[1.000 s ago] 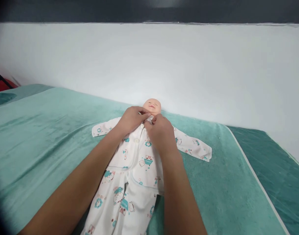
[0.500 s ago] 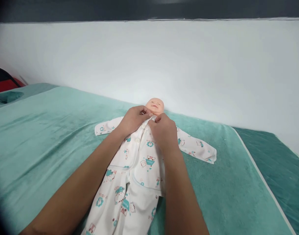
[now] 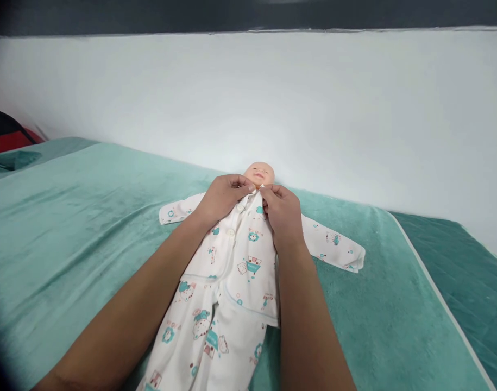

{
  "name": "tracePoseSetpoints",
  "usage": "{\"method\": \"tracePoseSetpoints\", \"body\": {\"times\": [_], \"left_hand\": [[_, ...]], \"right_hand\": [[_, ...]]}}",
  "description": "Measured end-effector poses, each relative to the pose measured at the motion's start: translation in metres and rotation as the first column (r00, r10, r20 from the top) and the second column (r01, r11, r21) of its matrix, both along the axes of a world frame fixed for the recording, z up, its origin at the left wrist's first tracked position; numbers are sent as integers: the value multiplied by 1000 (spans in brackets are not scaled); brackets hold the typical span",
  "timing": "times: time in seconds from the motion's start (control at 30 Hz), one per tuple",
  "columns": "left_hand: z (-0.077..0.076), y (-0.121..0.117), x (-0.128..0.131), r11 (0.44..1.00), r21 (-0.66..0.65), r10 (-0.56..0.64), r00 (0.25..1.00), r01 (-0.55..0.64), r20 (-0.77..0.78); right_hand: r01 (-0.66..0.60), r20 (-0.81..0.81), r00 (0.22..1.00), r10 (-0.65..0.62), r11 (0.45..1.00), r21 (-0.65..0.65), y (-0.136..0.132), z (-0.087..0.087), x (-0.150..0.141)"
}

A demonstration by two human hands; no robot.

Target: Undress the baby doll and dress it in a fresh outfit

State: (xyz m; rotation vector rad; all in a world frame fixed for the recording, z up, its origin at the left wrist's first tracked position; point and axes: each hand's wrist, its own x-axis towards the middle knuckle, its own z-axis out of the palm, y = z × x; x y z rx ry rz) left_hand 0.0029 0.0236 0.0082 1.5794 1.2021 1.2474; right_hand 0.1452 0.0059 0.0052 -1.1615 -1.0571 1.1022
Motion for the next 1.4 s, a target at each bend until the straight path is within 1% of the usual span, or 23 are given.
{"method": "tracePoseSetpoints", "body": {"times": [0.07, 0.23, 0.4, 0.53, 0.63, 0.83, 0.97, 1.13, 1.2, 1.23, 1.33, 1.4], "left_hand": [[-1, 1, 0, 1000, -1, -14, 1000, 14, 24], [-2, 2, -1, 999, -22, -42, 995, 44, 88], [-4, 3, -1, 998, -32, -46, 988, 51, 146], [-4, 2, -2, 998, -38, -45, 989, 51, 143], [-3, 1, -3, 998, -45, -48, 991, 54, 121], [3, -4, -2, 993, -115, -25, 994, 37, 103], [4, -3, -4, 987, -157, -22, 988, 46, 151], [3, -2, -5, 976, -176, -79, 967, 124, 241], [3, -2, -4, 981, -161, -75, 973, 111, 217], [3, -3, -3, 985, -150, -55, 982, 83, 183], [2, -4, -2, 995, -93, 24, 999, -20, 41], [1, -6, -3, 998, -45, 47, 998, -49, -41]], "right_hand": [[-15, -5, 1000, 15, 1000, 14, 0, -1, -1], [-42, 40, 998, 42, 999, 12, 0, -1, 0], [-50, 147, 988, 47, 999, 18, -2, 2, 2], [-86, 269, 960, 74, 996, 34, -3, 4, 4], [-82, 340, 938, 70, 996, 24, -3, 7, 3], [-107, 490, 869, 70, 993, 49, -5, 10, 0], [-123, 522, 850, 68, 990, 72, -5, 8, 0], [-117, 549, 834, 51, 989, 86, -6, 8, -2], [-114, 564, 824, 49, 990, 82, -7, 9, -2], [-109, 571, 820, 47, 991, 75, -7, 9, -1], [-111, 594, 802, 70, 993, 32, -10, 13, 3], [-114, 612, 785, 95, 993, -8, -13, 18, 7]]}}
